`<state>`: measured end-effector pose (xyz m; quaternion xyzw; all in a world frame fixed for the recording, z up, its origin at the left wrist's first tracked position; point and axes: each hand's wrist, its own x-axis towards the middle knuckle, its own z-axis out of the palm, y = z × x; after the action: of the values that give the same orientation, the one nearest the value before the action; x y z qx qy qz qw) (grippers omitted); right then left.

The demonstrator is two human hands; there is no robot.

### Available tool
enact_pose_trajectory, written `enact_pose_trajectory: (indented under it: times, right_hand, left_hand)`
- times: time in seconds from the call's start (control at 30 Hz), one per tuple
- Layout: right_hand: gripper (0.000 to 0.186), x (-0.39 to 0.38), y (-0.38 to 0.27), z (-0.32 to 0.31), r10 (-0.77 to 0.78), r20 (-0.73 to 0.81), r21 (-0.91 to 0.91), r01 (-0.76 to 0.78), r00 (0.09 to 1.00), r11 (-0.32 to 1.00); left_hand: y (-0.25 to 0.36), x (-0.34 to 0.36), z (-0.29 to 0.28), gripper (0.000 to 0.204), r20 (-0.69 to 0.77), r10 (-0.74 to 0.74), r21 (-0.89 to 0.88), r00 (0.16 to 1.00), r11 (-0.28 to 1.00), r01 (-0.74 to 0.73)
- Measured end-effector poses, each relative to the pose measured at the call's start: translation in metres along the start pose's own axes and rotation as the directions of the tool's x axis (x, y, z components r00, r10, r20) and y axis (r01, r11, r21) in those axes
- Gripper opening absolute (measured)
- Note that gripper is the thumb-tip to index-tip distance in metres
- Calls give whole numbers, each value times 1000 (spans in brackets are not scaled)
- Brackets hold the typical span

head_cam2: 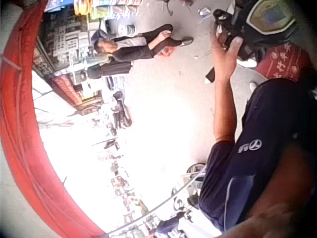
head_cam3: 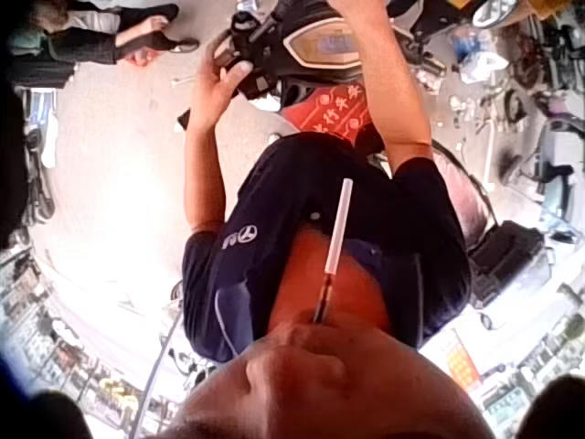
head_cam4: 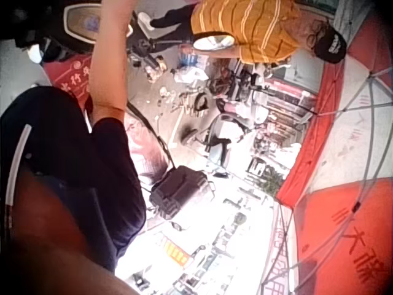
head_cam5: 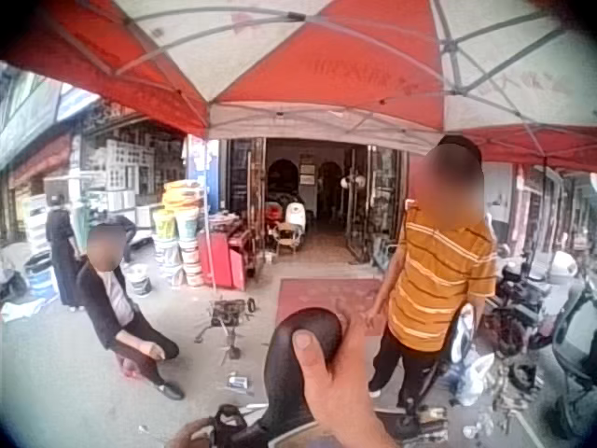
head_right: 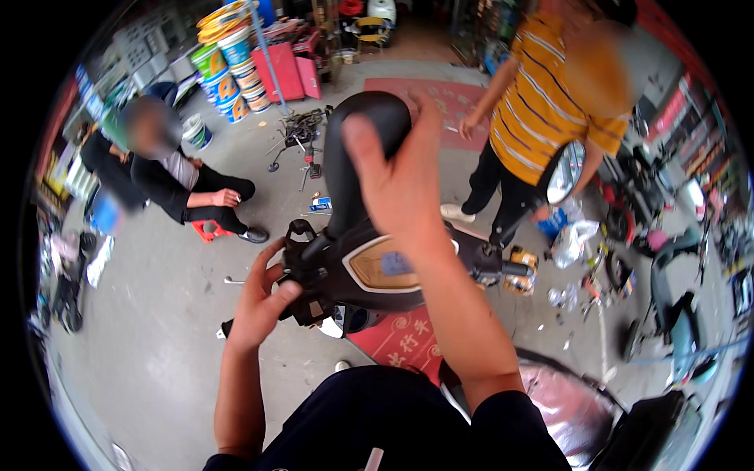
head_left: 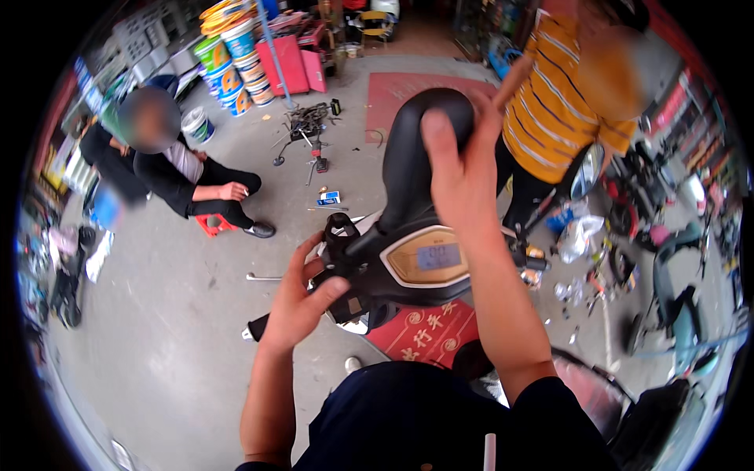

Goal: The person uses a power drill to remove screws from the front panel of a white scooter. They then remove the front fairing, pick up a small black component from the floor, and install it onto the handlebar area. Finally, they attach a rearview mirror to the handlebar and tighten it with a wrench.

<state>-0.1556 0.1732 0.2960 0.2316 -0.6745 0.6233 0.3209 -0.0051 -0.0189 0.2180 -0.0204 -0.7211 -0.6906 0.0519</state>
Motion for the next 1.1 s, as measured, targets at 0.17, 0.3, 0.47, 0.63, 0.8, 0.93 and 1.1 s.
enact_pose_trajectory:
  times: [0.17, 0.3, 0.47, 0.63, 0.8, 0.93, 1.1]
  right_hand:
    - [82, 62, -12, 53, 220, 344, -390, -74, 913, 918]
    - [86, 37, -2, 65, 206, 323, 100, -250, 924, 963]
    - [84, -8, -25, 72, 418, 551, -77, -455, 722, 887]
    - [83, 15, -26, 107, 80, 927, 283, -822, 367, 495]
    - [80, 37, -37, 114, 27, 989, 103, -799, 147, 593]
    - [74, 54, -51, 85, 144, 968, -56, -377, 208, 924]
    - [47, 16, -64, 77, 241, 923, -202, -154, 302, 967]
  left_hand:
    - [-26, 2, 18, 46, -354, -18, 240, 935, 965, 109]
    - [-19, 3, 22, 38, -422, -17, 102, 906, 993, 66]
    - [-36, 7, 19, 42, -412, 96, 194, 906, 981, -15]
    - [-21, -6, 7, 41, -316, 26, 228, 948, 972, 49]
    - [-11, -11, 3, 44, -323, -27, 183, 946, 979, 91]
    - [-24, -20, -11, 47, -422, 23, 70, 906, 998, 8]
    - [-13, -17, -41, 53, -290, 102, 114, 952, 991, -71]
